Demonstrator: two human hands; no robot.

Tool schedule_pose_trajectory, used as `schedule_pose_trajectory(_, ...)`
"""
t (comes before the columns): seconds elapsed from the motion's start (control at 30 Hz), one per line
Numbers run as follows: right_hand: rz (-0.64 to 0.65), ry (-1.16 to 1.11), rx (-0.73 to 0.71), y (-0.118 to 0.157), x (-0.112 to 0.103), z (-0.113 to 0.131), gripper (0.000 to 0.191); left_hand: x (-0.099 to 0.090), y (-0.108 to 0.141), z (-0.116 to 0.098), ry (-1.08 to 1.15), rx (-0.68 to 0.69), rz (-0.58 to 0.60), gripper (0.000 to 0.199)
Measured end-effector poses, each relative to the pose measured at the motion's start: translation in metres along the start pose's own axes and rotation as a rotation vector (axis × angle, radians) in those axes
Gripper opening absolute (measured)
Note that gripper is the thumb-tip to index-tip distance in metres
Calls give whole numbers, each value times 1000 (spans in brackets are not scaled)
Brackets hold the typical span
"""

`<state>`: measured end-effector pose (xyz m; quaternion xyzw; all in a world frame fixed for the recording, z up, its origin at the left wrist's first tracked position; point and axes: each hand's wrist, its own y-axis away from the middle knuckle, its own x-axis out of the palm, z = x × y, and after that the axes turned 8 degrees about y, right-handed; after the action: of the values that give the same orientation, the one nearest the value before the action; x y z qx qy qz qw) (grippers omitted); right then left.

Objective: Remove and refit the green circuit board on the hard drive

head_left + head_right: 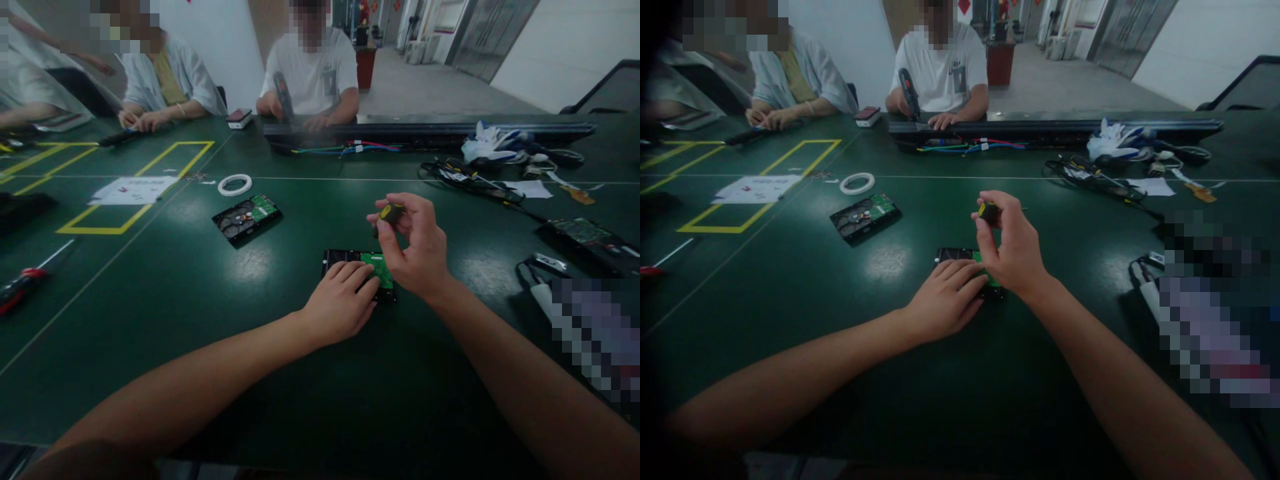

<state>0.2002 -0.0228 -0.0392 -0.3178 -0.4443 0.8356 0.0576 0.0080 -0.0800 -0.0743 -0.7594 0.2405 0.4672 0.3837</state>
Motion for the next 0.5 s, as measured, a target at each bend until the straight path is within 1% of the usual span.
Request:
schedule_pose_trajectory(0.07,-12,-15,3,0,1,1,49,1,0,1,-2,-2,3,37)
schedule_pose_trajectory(0.13,-32,31,-6,-2,0,1,48,2,1,1,-7,0,1,38)
schedule_pose_trajectory(0.27,-82,166,-37,-6,-6,5,41,1,0,1,-2,6,-2,37)
schedule_pose_trajectory(0.37,-91,175,-17,-7,-8,5,38,-1,0,0,4,2,-5,36)
schedule_pose_trajectory(0.43,-72,137,-2,-6,-6,2,41,-2,0,0,6,2,-4,36)
schedule_pose_trajectory(0.5,-53,88,9,-4,-3,-1,49,-2,0,0,4,1,-5,36)
